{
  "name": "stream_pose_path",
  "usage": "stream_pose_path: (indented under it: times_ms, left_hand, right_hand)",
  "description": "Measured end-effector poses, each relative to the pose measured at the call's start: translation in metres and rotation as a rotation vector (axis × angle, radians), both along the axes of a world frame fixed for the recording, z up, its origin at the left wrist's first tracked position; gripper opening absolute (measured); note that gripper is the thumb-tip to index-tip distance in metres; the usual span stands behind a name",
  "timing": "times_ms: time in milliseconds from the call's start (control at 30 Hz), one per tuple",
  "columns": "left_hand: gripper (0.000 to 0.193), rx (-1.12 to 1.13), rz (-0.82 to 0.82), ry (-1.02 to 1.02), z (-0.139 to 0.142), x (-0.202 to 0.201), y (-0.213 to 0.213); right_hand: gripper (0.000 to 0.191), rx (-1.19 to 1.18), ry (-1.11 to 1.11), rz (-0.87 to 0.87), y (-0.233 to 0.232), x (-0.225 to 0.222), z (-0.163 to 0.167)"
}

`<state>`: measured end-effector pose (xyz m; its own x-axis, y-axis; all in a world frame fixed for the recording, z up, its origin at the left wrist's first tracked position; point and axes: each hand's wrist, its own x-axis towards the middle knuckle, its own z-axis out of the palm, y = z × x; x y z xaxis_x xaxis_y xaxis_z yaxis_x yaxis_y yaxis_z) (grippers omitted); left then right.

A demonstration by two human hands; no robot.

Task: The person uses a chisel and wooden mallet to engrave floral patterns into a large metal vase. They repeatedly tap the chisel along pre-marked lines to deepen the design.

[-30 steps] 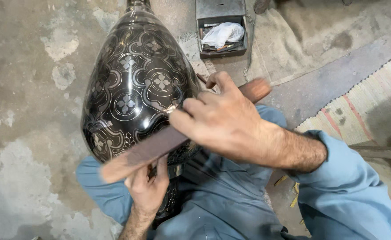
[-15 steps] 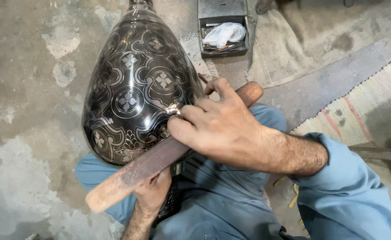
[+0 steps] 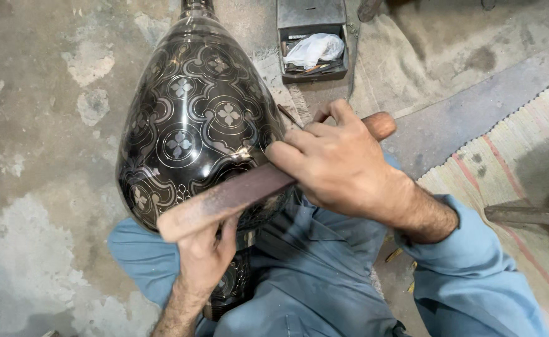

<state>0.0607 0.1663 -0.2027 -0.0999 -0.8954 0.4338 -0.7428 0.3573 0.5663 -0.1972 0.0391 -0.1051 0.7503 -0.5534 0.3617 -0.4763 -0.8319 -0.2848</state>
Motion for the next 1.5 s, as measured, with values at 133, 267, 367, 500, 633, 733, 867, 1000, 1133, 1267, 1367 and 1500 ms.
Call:
stream_pose_path:
  times_ms: [133, 267, 367, 500, 633, 733, 867, 1000, 1133, 1267, 1367, 1500]
  left_hand:
    - [0.024, 0.141, -0.062, 0.030, 0.013, 0.000, -0.008]
    - [0.029, 0.171, -0.210, -0.003, 0.024, 0.006, -0.021]
    - [0.033, 0.370, -0.249, -0.020, 0.032, 0.008, -0.031]
    - [0.039, 0.363, -0.431, -0.082, 0.047, 0.007, -0.047]
    - [0.031, 0.518, -0.524, -0.169, 0.063, 0.002, -0.067]
    - [0.038, 0.582, -0.597, -0.219, 0.071, -0.003, -0.079]
    - [0.046, 0.630, -0.707, -0.393, 0.075, -0.012, -0.096]
    - [0.053, 0.668, -0.803, -0.506, 0.077, -0.024, -0.105]
    - [0.044, 0.778, -0.751, -0.541, 0.079, -0.028, -0.110]
    - [0.043, 0.676, -0.689, -0.399, 0.076, -0.020, -0.099]
    - [0.038, 0.555, -0.496, -0.103, 0.074, -0.003, -0.080]
    - [0.039, 0.484, -0.274, 0.058, 0.059, 0.005, -0.053]
  right_hand:
    - [0.041, 0.153, -0.064, -0.102, 0.003, -0.011, -0.014]
    - [0.047, 0.132, -0.184, -0.120, 0.009, -0.024, -0.039]
    - [0.047, 0.205, -0.282, -0.191, 0.017, -0.027, -0.065]
    - [0.037, 0.523, -0.525, -0.341, 0.034, -0.033, -0.100]
    - [0.041, 0.065, -0.328, -0.491, 0.053, -0.036, -0.129]
    - [0.027, 0.797, -1.051, -0.560, 0.074, -0.022, -0.151]
    - [0.034, 0.281, -0.744, -0.692, 0.094, -0.014, -0.180]
    - [0.033, 0.395, -0.830, -0.761, 0.117, 0.000, -0.204]
    - [0.026, 0.760, -1.146, -0.892, 0.120, 0.006, -0.213]
    - [0.038, 0.317, -0.574, -0.701, 0.110, -0.007, -0.204]
    - [0.033, 0.569, -0.598, -0.654, 0.096, -0.013, -0.193]
    - [0.033, 0.588, -0.300, -0.574, 0.071, -0.016, -0.175]
